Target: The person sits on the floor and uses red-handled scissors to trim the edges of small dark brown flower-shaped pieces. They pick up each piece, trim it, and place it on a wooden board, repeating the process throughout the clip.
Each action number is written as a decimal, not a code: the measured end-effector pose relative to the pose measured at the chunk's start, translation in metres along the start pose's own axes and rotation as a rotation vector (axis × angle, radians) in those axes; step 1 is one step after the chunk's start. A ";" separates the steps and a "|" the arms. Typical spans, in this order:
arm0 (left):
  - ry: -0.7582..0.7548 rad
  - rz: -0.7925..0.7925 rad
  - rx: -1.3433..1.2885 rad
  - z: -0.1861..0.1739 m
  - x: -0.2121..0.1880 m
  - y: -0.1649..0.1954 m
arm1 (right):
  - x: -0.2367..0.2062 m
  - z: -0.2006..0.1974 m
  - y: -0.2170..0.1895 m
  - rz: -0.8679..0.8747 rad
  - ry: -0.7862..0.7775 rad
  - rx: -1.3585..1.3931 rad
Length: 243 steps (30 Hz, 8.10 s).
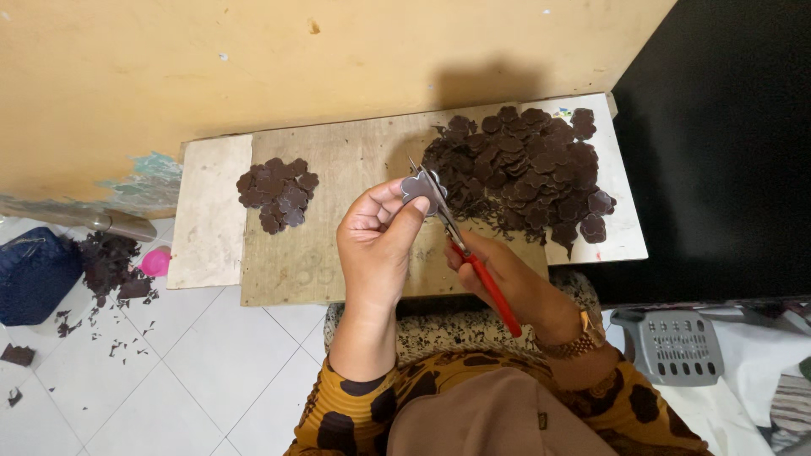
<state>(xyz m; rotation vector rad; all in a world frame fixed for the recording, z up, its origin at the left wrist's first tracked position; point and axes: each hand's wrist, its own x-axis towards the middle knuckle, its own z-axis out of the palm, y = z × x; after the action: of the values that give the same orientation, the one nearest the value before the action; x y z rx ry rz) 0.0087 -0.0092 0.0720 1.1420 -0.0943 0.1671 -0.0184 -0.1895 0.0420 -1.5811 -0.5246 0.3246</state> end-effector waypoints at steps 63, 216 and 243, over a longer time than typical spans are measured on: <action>-0.098 -0.162 -0.044 -0.001 -0.004 0.002 | -0.006 -0.005 0.009 -0.107 -0.017 -0.033; -0.148 -0.130 0.061 -0.008 0.001 -0.008 | -0.016 0.001 0.020 0.037 0.058 -0.084; -0.139 -0.089 0.009 -0.001 -0.002 -0.013 | -0.017 0.003 0.028 -0.002 0.063 -0.038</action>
<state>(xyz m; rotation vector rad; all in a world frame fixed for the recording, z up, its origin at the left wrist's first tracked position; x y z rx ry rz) 0.0093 -0.0136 0.0597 1.1639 -0.1652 0.0089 -0.0304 -0.1959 0.0118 -1.6220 -0.4862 0.2643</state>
